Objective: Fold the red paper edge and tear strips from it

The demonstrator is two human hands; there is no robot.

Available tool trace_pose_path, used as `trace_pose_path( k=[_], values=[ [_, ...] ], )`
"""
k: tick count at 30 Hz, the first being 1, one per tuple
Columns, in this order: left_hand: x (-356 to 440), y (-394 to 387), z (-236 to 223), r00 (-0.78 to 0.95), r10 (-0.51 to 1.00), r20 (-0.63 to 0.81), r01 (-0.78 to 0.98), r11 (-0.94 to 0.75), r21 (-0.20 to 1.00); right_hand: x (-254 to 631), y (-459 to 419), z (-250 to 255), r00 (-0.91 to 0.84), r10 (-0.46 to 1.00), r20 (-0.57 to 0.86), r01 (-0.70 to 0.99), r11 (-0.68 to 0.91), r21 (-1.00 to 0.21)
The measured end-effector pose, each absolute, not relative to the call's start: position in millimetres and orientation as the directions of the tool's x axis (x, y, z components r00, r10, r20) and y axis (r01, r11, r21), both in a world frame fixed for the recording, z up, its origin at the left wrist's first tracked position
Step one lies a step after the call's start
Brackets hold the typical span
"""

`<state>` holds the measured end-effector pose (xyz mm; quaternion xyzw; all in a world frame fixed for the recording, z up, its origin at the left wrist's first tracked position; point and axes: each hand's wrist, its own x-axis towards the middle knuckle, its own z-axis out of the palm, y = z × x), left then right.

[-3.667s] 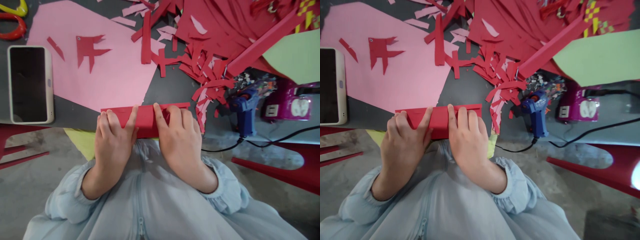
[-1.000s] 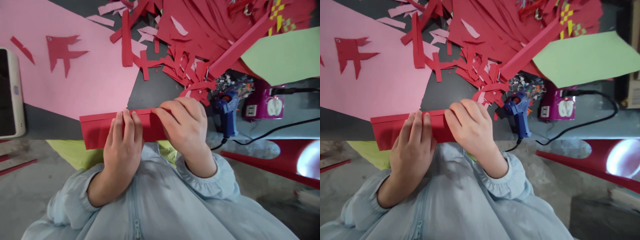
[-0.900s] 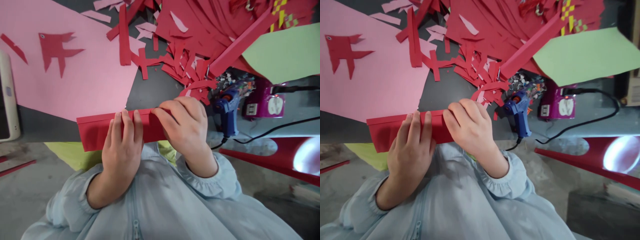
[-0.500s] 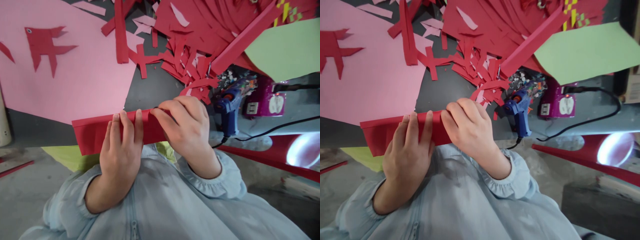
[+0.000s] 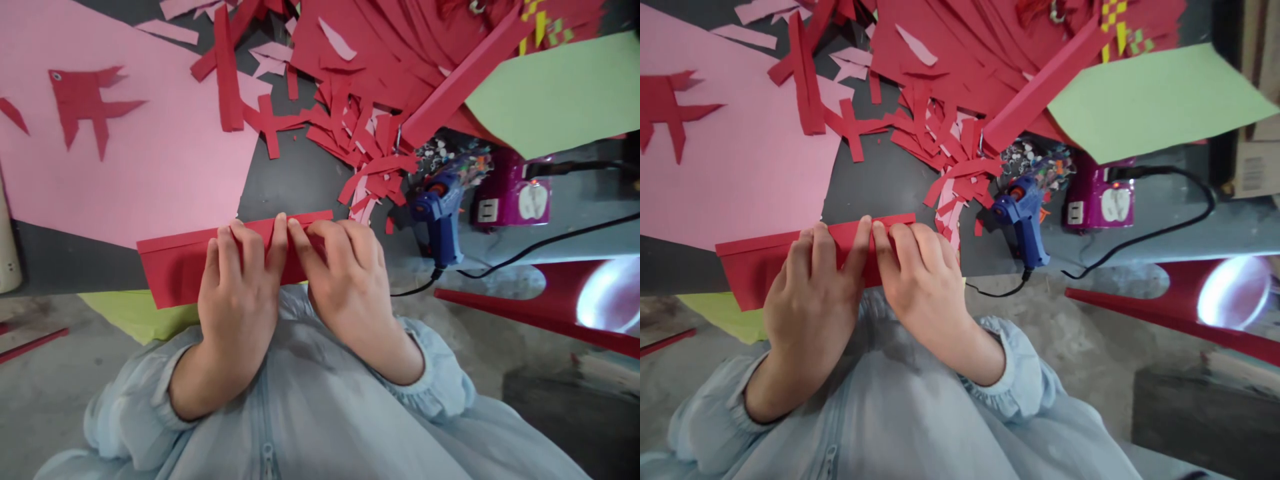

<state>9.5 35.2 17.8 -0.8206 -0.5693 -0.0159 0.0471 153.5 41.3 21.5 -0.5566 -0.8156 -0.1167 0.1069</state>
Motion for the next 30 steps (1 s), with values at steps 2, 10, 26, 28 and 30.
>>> trace_pose_path(
  k=[2, 10, 26, 28, 30],
  values=[
    [10, 35, 18, 0.34, 0.939, 0.061, 0.941, -0.339, -0.013, 149, 36, 17, -0.314, 0.906, 0.284, 0.949, 0.309, 0.062],
    [10, 34, 14, 0.367, 0.919, 0.146, 0.928, -0.351, -0.125, 140, 30, 10, -0.147, 0.972, 0.186, 0.989, 0.147, 0.015],
    [11, 35, 16, 0.327, 0.939, 0.11, 0.945, -0.326, -0.025, 138, 33, 14, -0.053, 0.997, 0.058, 0.997, 0.056, -0.049],
    [12, 36, 16, 0.32, 0.942, 0.1, 0.947, -0.32, -0.015, 139, 32, 15, -0.055, 0.997, 0.051, 0.998, 0.056, -0.014],
    [12, 36, 17, 0.315, 0.945, 0.087, 0.949, -0.316, 0.005, 141, 32, 16, -0.056, 0.997, 0.055, 0.998, 0.054, 0.033]
  ],
)
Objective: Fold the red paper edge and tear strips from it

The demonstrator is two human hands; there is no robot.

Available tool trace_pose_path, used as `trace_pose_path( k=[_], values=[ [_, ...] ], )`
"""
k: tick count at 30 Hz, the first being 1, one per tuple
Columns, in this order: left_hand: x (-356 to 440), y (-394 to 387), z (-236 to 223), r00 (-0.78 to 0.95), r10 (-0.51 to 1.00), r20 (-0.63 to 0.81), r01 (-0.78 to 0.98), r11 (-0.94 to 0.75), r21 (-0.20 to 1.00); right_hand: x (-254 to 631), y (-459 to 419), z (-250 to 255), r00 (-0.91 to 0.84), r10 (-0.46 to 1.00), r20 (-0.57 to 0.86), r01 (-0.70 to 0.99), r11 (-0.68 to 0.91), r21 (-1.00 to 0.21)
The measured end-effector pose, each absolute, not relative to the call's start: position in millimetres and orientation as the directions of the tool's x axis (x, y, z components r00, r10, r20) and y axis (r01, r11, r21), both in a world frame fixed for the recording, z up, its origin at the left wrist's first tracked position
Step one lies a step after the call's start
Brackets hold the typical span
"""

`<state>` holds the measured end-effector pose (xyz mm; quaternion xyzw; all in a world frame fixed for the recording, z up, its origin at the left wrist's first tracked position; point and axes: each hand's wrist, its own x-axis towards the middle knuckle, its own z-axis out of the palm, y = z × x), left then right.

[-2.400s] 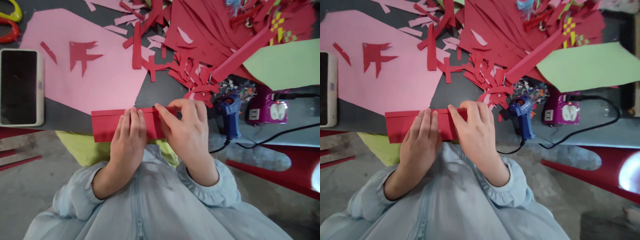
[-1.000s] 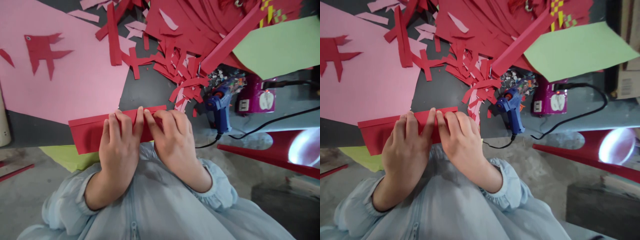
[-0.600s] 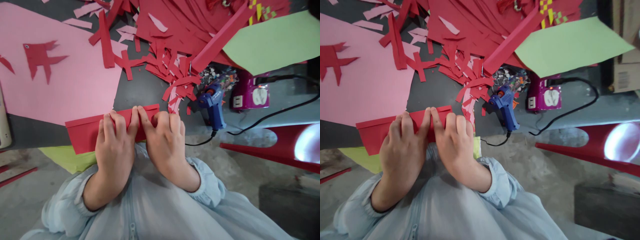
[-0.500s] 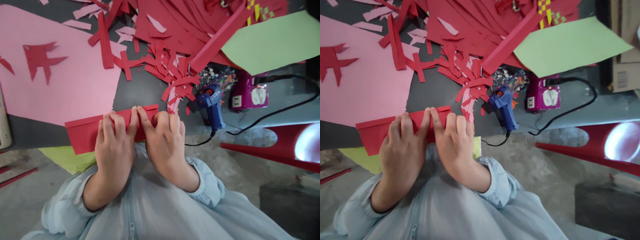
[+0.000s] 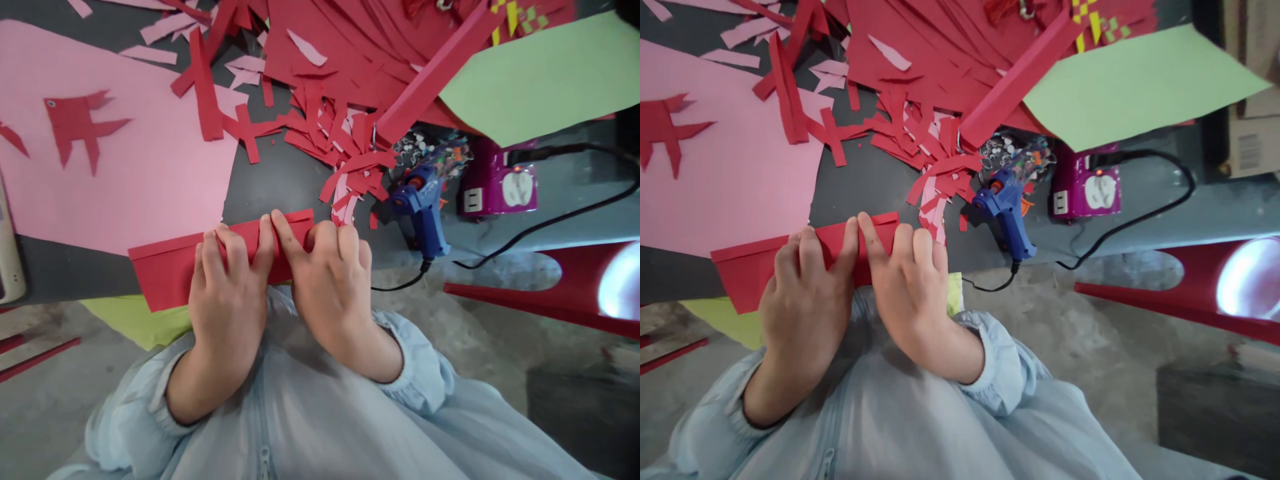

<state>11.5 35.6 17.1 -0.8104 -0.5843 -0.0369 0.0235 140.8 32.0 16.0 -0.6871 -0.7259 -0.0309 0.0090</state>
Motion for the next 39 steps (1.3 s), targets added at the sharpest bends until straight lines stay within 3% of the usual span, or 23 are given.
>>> trace_pose_path(
  k=[7, 12, 19, 30, 39],
  values=[
    [12, 34, 16, 0.303, 0.949, 0.09, 0.95, -0.308, 0.045, 146, 31, 18, -0.029, 0.997, 0.076, 0.999, 0.027, 0.025],
    [12, 34, 15, 0.317, 0.945, 0.081, 0.948, -0.317, -0.013, 149, 31, 16, 0.015, 0.996, 0.09, 1.0, -0.014, -0.018],
    [12, 33, 16, 0.294, 0.952, 0.085, 0.953, -0.299, 0.05, 155, 30, 19, 0.03, 0.999, 0.044, 0.999, -0.028, -0.044],
    [12, 33, 17, 0.298, 0.952, 0.076, 0.954, -0.3, 0.02, 160, 28, 20, 0.042, 0.998, 0.053, 0.998, -0.04, -0.047],
    [8, 34, 13, 0.347, 0.923, 0.167, 0.938, -0.343, -0.056, 166, 29, 19, -0.011, 0.999, 0.036, 0.999, 0.012, -0.036]
  ],
)
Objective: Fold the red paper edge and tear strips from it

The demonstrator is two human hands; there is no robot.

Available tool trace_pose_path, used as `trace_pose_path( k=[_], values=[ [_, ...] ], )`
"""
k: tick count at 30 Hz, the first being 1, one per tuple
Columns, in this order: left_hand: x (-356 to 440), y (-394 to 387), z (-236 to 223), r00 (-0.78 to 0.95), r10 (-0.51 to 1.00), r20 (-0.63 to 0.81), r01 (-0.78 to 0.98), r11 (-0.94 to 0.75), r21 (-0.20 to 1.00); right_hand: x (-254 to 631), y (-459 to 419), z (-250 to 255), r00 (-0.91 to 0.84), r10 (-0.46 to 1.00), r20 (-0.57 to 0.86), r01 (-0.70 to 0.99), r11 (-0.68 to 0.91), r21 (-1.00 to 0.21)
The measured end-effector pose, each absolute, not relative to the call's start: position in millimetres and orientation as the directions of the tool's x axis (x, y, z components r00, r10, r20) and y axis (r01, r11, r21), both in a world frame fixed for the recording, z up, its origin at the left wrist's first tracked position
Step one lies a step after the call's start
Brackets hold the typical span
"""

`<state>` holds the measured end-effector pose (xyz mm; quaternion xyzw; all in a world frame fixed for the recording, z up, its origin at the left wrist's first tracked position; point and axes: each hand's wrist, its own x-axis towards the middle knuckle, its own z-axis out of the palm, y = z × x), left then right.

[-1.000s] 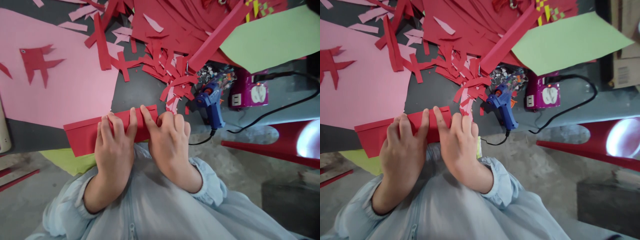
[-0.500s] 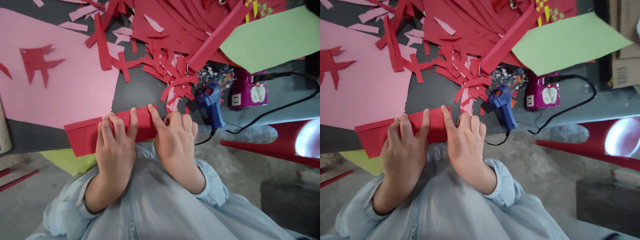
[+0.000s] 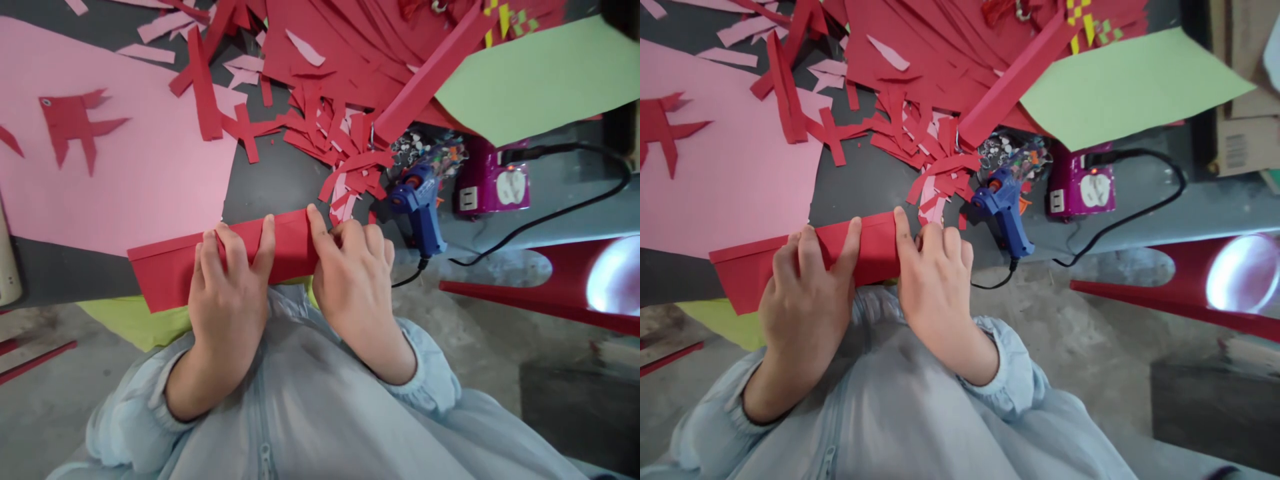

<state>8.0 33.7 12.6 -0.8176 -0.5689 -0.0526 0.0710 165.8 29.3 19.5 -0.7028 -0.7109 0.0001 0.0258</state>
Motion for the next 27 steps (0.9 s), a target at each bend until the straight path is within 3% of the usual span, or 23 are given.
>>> trace_pose_path(
  k=[3, 6, 11, 16, 21, 23, 25, 26, 27],
  values=[
    [-1, 34, 14, 0.374, 0.906, 0.199, 0.927, -0.373, -0.041, 173, 33, 20, -0.063, 0.996, 0.064, 0.988, 0.071, -0.136],
    [-13, 34, 11, 0.384, 0.888, 0.253, 0.917, -0.4, 0.014, 180, 40, 20, -0.066, 0.98, 0.189, 0.965, 0.111, -0.238],
    [-24, 24, -4, 0.378, 0.852, 0.361, 0.877, -0.455, 0.154, 184, 48, 22, -0.041, 0.96, 0.277, 0.952, 0.121, -0.28],
    [-28, 10, -14, 0.351, 0.809, 0.472, 0.865, -0.473, 0.167, 182, 31, 19, -0.143, 0.949, 0.281, 0.931, 0.225, -0.286],
    [-31, -5, -13, 0.38, 0.835, 0.398, 0.886, -0.453, 0.103, 179, 4, 2, -0.2, 0.939, 0.279, 0.942, 0.262, -0.207],
    [-35, -14, -18, 0.37, 0.813, 0.45, 0.881, -0.461, 0.108, 178, -3, -6, -0.196, 0.926, 0.322, 0.952, 0.258, -0.163],
    [-41, -25, -25, 0.311, 0.813, 0.493, 0.864, -0.458, 0.21, 178, -7, -12, -0.198, 0.907, 0.372, 0.954, 0.265, -0.139],
    [-44, -30, -30, 0.276, 0.86, 0.43, 0.837, -0.435, 0.333, 178, -8, -15, -0.197, 0.901, 0.387, 0.954, 0.268, -0.138],
    [-46, -35, -34, 0.277, 0.931, 0.239, 0.784, -0.363, 0.504, 178, -9, -17, -0.194, 0.898, 0.394, 0.953, 0.268, -0.142]
  ],
)
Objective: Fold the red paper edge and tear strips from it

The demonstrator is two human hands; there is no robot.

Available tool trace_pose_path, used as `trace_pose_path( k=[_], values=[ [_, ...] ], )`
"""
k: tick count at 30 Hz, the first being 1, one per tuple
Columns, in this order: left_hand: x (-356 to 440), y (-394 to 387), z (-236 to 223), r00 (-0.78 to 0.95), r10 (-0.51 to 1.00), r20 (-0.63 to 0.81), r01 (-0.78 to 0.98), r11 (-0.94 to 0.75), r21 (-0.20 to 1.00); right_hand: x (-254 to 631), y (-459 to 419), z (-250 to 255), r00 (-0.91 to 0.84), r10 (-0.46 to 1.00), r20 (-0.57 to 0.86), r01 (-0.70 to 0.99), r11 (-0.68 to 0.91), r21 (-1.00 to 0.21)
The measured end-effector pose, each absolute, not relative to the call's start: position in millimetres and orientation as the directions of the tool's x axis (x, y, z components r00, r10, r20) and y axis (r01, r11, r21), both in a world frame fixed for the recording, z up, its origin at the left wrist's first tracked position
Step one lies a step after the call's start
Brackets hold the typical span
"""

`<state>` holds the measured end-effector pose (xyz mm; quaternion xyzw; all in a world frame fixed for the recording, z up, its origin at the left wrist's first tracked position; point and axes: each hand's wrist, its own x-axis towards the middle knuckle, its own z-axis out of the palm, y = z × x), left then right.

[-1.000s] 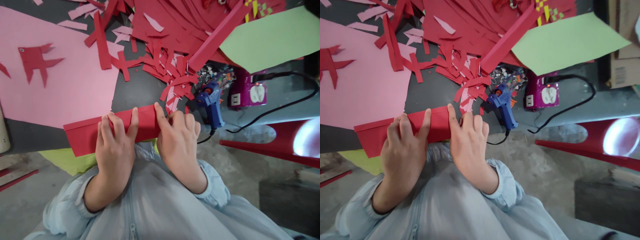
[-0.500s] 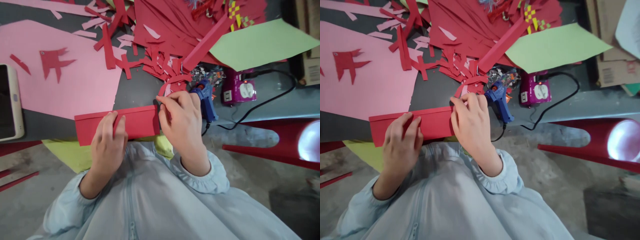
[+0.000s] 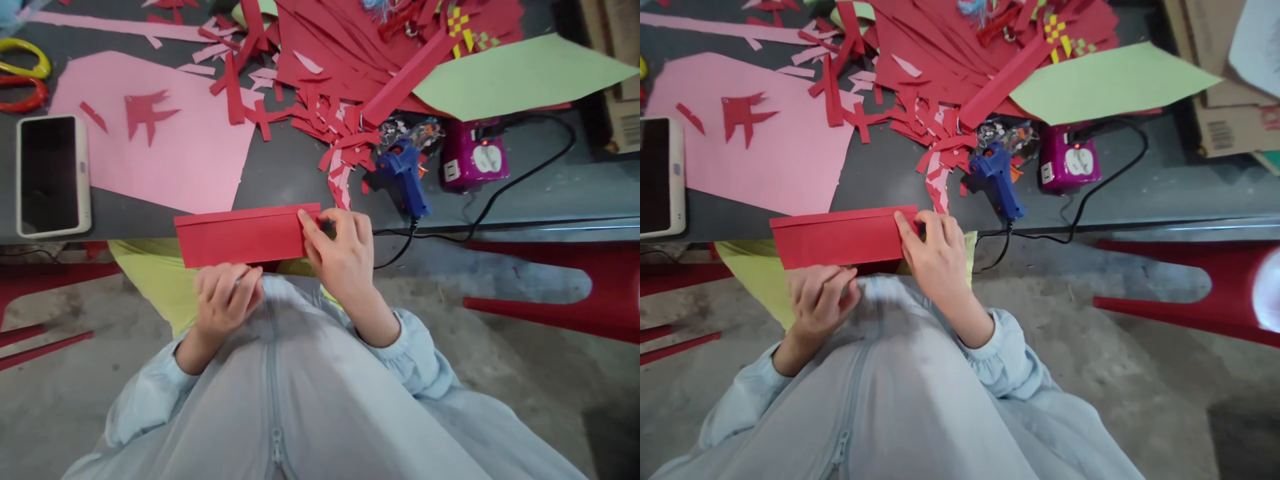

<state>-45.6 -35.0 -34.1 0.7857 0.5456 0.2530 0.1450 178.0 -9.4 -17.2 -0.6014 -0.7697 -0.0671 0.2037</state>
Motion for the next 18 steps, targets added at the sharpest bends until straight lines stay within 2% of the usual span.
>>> trace_pose_path(
  k=[1, 3, 7, 12, 18],
  values=[
    [-47, -39, -39, 0.259, 0.957, 0.133, 0.69, -0.28, 0.667, 178, -10, -19, -0.19, 0.899, 0.395, 0.953, 0.266, -0.146],
    [-45, -44, -47, 0.27, 0.962, 0.04, 0.639, -0.21, 0.74, 179, -13, -21, -0.181, 0.896, 0.406, 0.955, 0.258, -0.143],
    [-38, -44, -60, 0.15, 0.986, -0.074, 0.53, -0.018, 0.848, 180, -17, -27, -0.191, 0.866, 0.462, 0.96, 0.262, -0.095],
    [-35, -35, -68, -0.009, 0.987, -0.162, 0.303, 0.157, 0.94, 182, -21, -41, -0.151, 0.87, 0.469, 0.964, 0.234, -0.123],
    [-34, -32, -77, -0.062, 0.979, -0.192, 0.097, 0.197, 0.976, 178, -26, -50, -0.069, 0.891, 0.449, 0.962, 0.179, -0.207]
  ],
)
